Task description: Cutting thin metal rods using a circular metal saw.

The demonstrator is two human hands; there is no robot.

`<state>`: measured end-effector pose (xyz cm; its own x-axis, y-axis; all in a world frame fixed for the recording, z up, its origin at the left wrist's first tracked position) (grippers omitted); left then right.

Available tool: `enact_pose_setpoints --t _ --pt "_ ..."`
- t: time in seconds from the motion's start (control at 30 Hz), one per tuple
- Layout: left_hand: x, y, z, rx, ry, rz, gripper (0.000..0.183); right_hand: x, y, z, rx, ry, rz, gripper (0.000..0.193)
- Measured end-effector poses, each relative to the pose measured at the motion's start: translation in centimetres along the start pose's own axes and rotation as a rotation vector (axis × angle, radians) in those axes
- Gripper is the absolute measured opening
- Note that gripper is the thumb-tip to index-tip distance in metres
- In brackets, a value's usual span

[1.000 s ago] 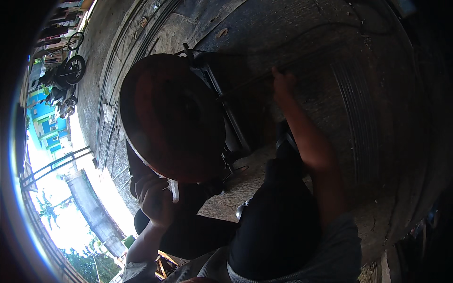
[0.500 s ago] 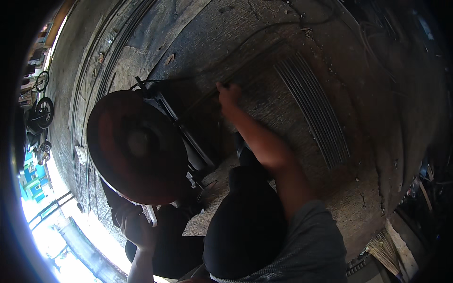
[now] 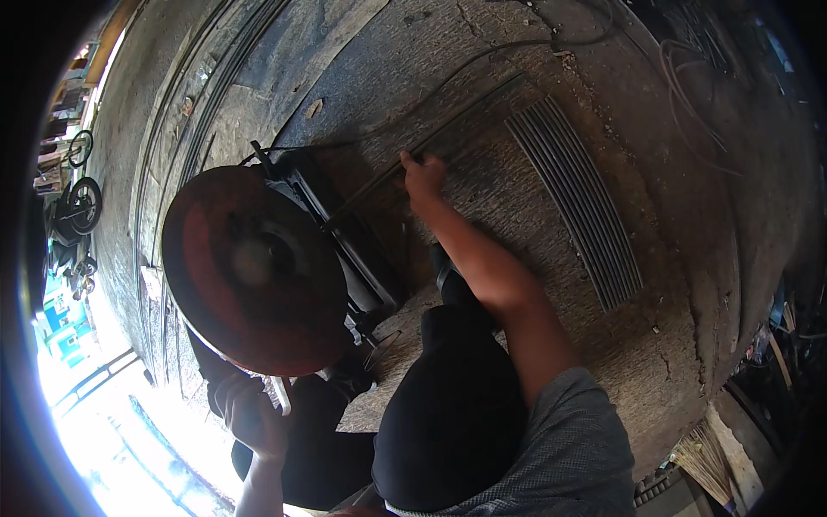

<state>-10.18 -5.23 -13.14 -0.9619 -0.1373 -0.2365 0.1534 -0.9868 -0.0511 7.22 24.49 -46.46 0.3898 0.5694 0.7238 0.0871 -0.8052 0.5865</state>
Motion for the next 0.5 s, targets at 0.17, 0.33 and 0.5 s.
enact_pose_setpoints --t 0.17,0.33,0.5 --pt "-0.65 -0.65 0.22 -0.024 0.045 0.048 0.014 -0.09 -0.03 0.01 0.028 -0.004 0.053 0.02" --pt "-0.52 -0.75 0.4 -0.029 0.077 0.063 0.013 0.03 0.03 -0.22 -0.018 -0.034 0.023 0.018" --pt "0.04 -0.08 0.13 0.002 -0.034 -0.032 0.013 -0.12 -0.21 -0.09 -0.005 -0.023 0.007 0.018"
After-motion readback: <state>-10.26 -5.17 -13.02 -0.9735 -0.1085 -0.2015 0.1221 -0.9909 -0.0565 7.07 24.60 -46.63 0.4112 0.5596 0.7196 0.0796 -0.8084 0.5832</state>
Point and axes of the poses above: each hand's wrist, its own y-axis away from the middle knuckle, its own z-axis out of the back of the hand, x = y × z, the point moved 5 cm from there along -y, towards the middle knuckle, and after that the axes turned 5 degrees about x, right-handed, at the moved point
